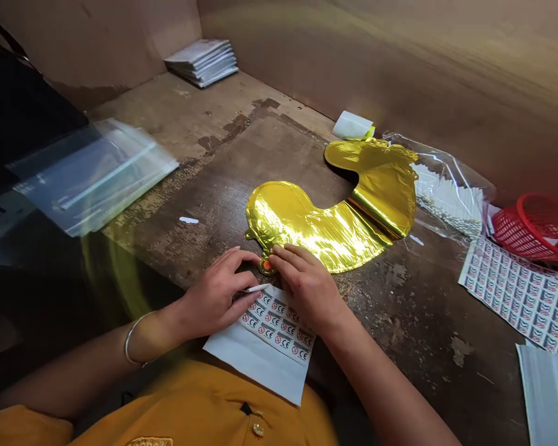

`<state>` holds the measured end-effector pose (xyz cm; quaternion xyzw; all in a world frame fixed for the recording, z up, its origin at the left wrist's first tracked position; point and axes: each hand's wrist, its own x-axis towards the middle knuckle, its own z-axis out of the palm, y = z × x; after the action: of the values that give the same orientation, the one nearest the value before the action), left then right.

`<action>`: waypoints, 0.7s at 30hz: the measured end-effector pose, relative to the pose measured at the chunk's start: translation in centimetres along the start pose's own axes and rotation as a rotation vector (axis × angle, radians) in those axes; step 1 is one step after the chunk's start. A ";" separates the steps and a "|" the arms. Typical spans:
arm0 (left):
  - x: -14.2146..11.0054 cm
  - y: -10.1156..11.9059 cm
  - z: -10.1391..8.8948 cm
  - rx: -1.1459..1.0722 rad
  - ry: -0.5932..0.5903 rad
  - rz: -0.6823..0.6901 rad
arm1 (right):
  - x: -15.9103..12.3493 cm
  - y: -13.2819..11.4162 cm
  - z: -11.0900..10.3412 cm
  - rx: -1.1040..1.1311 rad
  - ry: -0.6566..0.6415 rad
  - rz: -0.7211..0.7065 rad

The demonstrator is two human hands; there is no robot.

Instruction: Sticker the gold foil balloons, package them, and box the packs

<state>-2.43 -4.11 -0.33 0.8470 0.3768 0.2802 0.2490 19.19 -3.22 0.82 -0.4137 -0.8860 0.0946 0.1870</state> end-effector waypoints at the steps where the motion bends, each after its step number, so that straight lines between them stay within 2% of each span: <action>1: 0.0 0.1 -0.1 -0.018 0.006 -0.002 | 0.0 0.1 0.3 -0.019 0.012 -0.011; 4: 0.0 0.2 -0.2 -0.079 0.004 -0.014 | 0.3 0.4 0.9 -0.058 0.076 -0.034; 6: -0.1 0.2 -0.1 -0.105 0.000 -0.033 | 0.8 0.4 0.9 0.003 0.132 0.013; 11: -0.1 0.1 0.2 -0.084 0.017 -0.046 | 1.7 0.8 0.0 0.212 0.172 0.396; 16: -0.1 -0.1 0.3 -0.047 -0.008 -0.019 | 2.5 1.8 -0.8 0.385 0.087 0.583; 21: 0.2 0.3 -0.3 -0.006 0.001 0.014 | 3.0 2.5 -1.3 0.697 -0.008 0.774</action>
<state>-2.40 -4.08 0.14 0.8487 0.3704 0.2835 0.2493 19.75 0.67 1.97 -0.6239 -0.5846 0.4479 0.2614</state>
